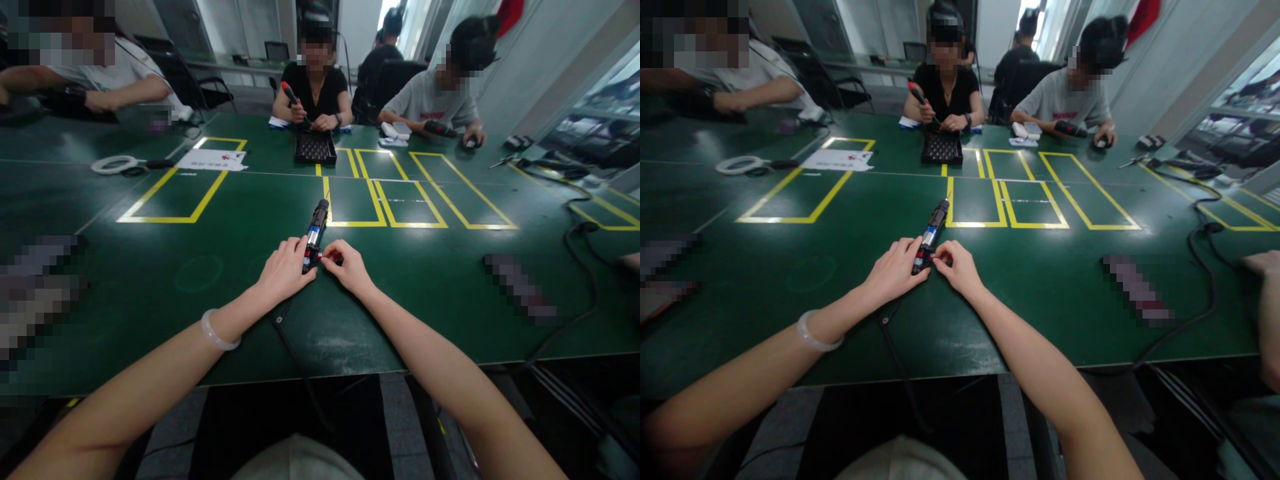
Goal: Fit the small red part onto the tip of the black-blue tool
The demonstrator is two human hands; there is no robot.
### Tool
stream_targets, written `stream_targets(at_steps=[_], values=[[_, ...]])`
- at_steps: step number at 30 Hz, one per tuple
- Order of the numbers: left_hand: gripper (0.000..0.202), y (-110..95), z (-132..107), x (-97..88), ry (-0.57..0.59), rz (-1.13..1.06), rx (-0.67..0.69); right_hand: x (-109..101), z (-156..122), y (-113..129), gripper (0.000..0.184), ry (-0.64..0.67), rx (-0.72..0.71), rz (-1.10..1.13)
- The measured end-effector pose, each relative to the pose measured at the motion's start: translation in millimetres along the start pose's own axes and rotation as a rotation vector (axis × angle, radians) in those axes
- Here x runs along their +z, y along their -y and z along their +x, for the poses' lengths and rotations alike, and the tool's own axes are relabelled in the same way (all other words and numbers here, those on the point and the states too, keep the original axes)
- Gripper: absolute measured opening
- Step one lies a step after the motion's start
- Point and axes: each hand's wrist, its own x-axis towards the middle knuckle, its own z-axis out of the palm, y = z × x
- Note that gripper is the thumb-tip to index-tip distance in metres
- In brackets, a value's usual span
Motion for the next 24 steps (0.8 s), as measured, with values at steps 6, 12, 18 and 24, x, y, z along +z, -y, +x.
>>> stream_targets(at_steps=[6,12,18,24], values=[[0.062,-5.4,-1.3,-3.4,0.015,0.047,-0.018,3.3,2.2,0.1,0.004,0.044,0.005,-0.044],[0.062,-5.4,-1.4,-4.7,0.025,0.044,-0.026,3.5,0.4,0.7,0.007,0.07,-0.01,-0.096],[0.064,-6.4,-0.6,-3.4,0.007,0.052,-0.032,2.6,-4.0,1.1,0.019,0.051,-0.025,-0.117],[0.064,-7.1,2.7,-0.6,-0.012,0.082,-0.068,0.1,-5.9,6.8,0.027,0.017,0.038,-0.056]])
